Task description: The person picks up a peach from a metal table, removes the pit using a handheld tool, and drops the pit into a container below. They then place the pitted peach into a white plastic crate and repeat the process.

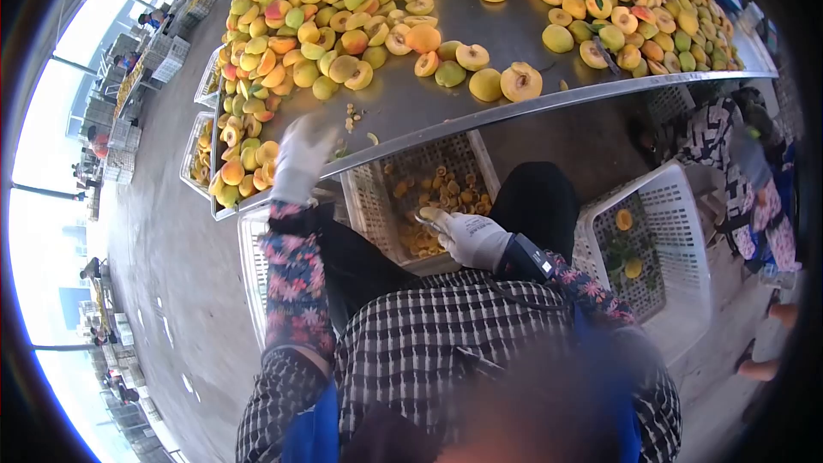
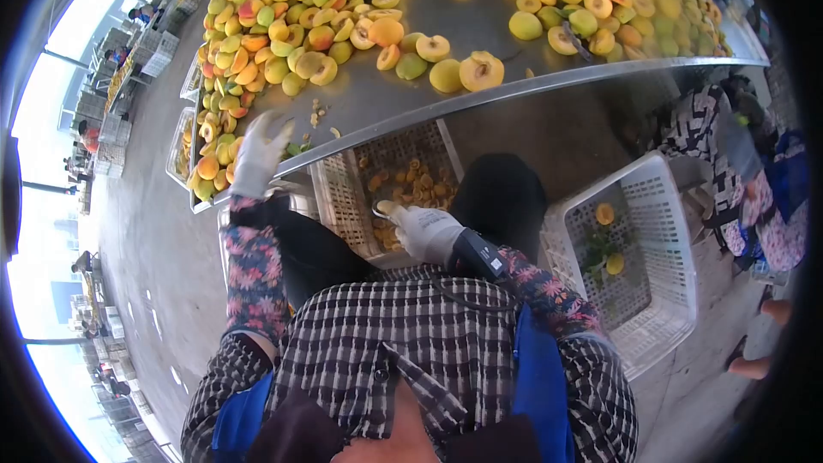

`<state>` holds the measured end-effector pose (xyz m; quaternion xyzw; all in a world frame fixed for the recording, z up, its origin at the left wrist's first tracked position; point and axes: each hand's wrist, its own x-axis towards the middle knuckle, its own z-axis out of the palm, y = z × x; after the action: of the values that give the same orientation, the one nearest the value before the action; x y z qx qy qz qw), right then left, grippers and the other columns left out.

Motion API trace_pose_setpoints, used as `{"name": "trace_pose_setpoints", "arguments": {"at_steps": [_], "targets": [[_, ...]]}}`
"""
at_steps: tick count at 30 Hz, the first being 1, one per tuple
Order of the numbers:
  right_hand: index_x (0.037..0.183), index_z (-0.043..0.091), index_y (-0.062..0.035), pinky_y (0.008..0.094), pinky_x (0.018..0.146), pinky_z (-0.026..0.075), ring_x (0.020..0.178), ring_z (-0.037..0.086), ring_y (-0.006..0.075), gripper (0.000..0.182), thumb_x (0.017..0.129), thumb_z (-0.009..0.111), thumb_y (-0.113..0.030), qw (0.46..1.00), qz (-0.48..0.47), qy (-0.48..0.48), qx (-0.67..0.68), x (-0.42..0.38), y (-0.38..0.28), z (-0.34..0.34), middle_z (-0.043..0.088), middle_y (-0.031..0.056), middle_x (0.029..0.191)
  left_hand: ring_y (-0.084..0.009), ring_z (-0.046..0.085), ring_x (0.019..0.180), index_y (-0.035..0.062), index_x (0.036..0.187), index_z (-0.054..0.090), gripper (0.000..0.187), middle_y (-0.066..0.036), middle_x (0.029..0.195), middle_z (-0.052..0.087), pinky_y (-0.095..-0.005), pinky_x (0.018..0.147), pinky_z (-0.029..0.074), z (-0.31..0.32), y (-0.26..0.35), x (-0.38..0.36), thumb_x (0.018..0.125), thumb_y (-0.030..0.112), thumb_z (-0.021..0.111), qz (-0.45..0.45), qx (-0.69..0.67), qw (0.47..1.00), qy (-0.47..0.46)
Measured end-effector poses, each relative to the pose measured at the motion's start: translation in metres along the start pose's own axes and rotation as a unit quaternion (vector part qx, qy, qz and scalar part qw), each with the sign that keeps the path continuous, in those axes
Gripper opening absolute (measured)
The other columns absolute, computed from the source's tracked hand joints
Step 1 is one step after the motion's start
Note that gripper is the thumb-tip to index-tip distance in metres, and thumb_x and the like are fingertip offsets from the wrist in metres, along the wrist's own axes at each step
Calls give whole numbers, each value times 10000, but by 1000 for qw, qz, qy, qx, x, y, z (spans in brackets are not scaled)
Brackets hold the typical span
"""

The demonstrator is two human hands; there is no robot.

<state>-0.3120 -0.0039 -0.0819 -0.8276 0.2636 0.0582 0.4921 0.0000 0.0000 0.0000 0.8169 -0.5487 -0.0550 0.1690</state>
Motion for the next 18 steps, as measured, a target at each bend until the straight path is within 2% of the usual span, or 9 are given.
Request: {"name": "trace_pose_setpoints", "arguments": {"at_steps": [2,3,7,10,13,14,15,17,18], "targets": [[1468,312,-137,438,918,456,1037,614,369,522,967,452,-166,999,-14,2,30,5,-5,10,622,225,1157,-299,530,1222,74,1273,578,478,-167,1294,574,-377,1012,432,14,44,19,859,298,661,85,-45,995,-30],[1468,313,-137,437,916,456,1031,615,369,522,966,453,-164,1000,8,0,2,-6,18,-10,626,226,1142,-302,533,1217,73,1274,577,477,-162,1298,572,-375,1005,437,52,83,38,857,291,659,124,-112,986,-27],[1470,312,-139,444,890,464,979,629,372,533,961,467,-161,999,-22,8,30,3,21,1,643,230,1060,-315,540,1204,81,1309,540,532,-169,1306,567,-380,1008,434,106,131,98,852,332,646,224,-80,968,-83],[1476,303,-143,448,852,470,936,637,376,549,959,483,-185,999,-12,-3,44,2,19,-2,648,234,1024,-305,538,1209,94,1334,510,593,-179,1281,582,-382,1010,429,125,157,112,835,381,650,151,37,979,-130],[1480,285,-121,444,832,471,922,635,384,572,953,497,-189,997,-33,32,63,2,24,4,643,246,995,-336,546,1191,97,1338,498,642,-201,1253,590,-398,1002,431,124,156,122,811,421,666,143,51,972,-179],[1468,295,-108,442,826,473,923,634,387,567,950,506,-191,996,-32,48,74,0,23,5,642,248,992,-325,615,1085,60,1300,516,579,-172,1168,640,-383,918,490,124,149,116,847,393,656,173,69,974,-127],[1457,304,-95,440,821,474,924,633,389,561,946,515,-193,994,-32,64,82,-3,23,4,641,251,988,-299,630,1031,50,1286,523,552,-150,1126,648,-366,876,506,121,140,112,861,380,649,125,-75,975,-168],[1419,336,-68,437,811,477,926,633,391,536,939,535,-200,989,-35,97,107,-6,19,2,640,253,987,-248,661,923,30,1258,538,501,-106,1042,664,-330,793,538,121,108,106,890,355,635,21,-349,906,-239],[1394,360,-55,435,806,479,927,634,390,516,936,545,-204,986,-38,111,122,-9,17,1,640,252,990,-157,637,811,34,1225,565,424,-45,954,646,-277,688,535,122,91,101,911,313,624,-47,-557,787,-260]]}}
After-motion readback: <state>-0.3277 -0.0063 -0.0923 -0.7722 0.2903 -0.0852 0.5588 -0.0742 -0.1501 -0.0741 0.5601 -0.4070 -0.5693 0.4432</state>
